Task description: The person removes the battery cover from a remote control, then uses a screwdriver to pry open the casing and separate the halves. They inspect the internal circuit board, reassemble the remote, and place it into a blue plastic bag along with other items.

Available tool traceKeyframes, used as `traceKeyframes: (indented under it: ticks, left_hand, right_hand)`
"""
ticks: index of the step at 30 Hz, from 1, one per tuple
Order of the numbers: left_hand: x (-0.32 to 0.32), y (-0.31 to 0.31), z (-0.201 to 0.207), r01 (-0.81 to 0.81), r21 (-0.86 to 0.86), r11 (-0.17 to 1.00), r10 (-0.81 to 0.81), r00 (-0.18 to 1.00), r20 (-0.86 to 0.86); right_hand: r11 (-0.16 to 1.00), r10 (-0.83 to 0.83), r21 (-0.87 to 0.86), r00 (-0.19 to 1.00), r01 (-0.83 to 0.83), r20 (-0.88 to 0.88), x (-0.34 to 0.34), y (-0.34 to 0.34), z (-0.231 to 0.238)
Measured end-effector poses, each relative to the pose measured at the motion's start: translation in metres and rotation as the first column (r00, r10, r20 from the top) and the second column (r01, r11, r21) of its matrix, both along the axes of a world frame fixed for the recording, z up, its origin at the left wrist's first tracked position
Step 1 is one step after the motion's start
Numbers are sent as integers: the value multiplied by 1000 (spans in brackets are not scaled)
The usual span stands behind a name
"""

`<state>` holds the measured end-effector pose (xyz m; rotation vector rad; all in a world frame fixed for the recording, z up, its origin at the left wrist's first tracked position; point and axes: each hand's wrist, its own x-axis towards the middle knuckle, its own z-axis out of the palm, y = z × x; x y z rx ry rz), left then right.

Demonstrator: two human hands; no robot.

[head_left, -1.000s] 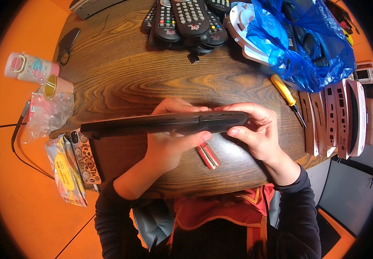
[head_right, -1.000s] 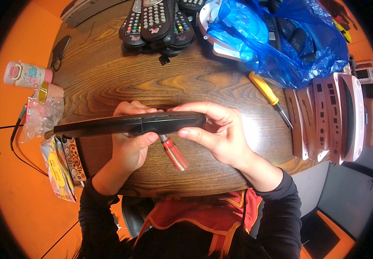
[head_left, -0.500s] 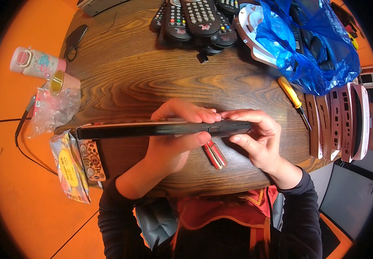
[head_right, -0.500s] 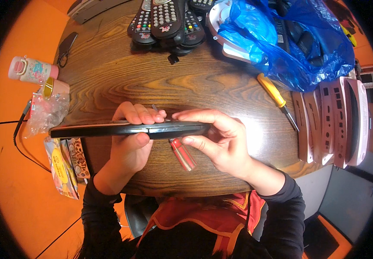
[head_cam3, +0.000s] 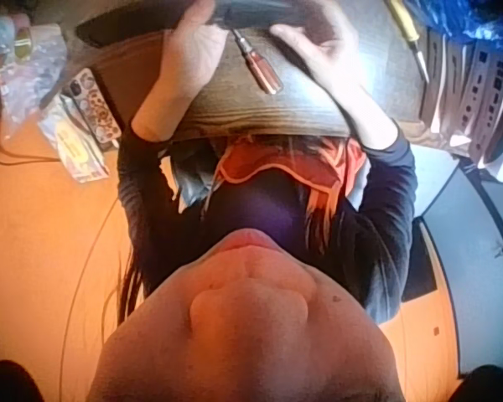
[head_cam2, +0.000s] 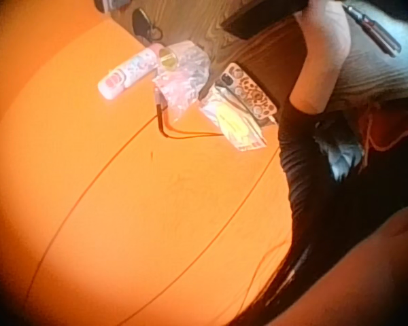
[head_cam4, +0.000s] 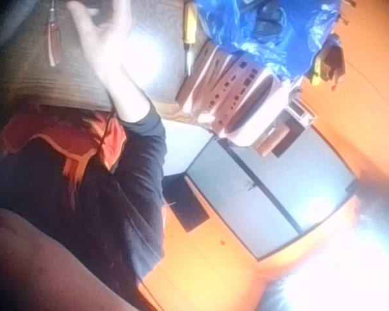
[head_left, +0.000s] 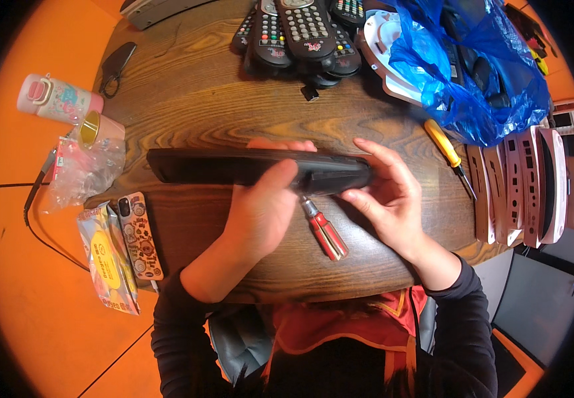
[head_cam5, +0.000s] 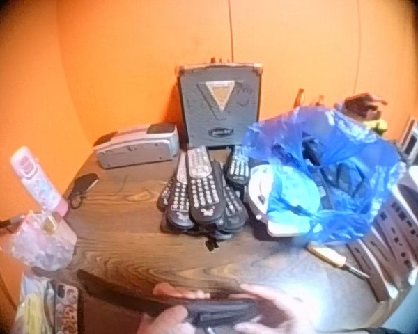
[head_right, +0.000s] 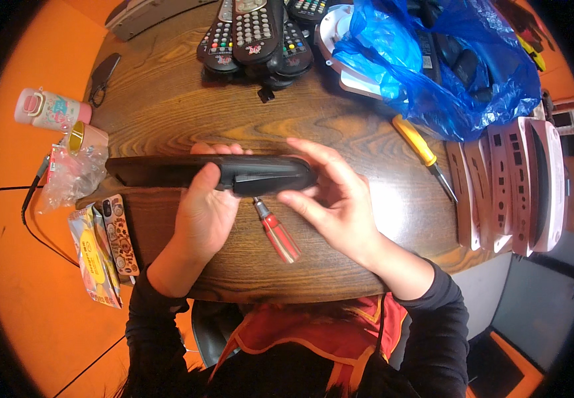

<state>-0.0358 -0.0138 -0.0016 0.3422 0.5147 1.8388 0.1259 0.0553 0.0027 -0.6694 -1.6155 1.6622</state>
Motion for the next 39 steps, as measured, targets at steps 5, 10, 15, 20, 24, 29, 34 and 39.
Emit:
traceKeyframes:
  ticks: [5,10,15,20,24,29,34,39]
  left_hand:
    - [-29,5,1,-96,36,995,90,987,132]
    - [-35,7,0,-75,16,997,69,969,238]
    - [-20,3,4,-14,-18,1000,16,990,137]
    - [0,-1,1,15,7,1000,-14,998,-56]
    - [13,-1,-3,41,46,998,-30,975,-221]
    - [21,-5,-1,-42,6,999,42,943,-331]
    - [18,-7,1,-116,82,990,142,830,-540]
    - [13,-8,4,-86,92,992,124,785,-607]
  right_hand:
    - [946,-324,10,944,325,-60,3,10,4]
    - [922,-321,334,872,198,370,0,35,-10]
    - [715,-502,697,733,53,459,5,41,-6]
    - [993,91,-63,990,-98,-104,6,18,9]
    - [992,123,-12,990,-124,-70,5,5,8]
    - [993,119,18,987,-118,-107,7,6,6]
    - [988,139,80,982,-129,-125,5,2,4]
    - [984,163,-47,976,-171,-142,5,-5,6]
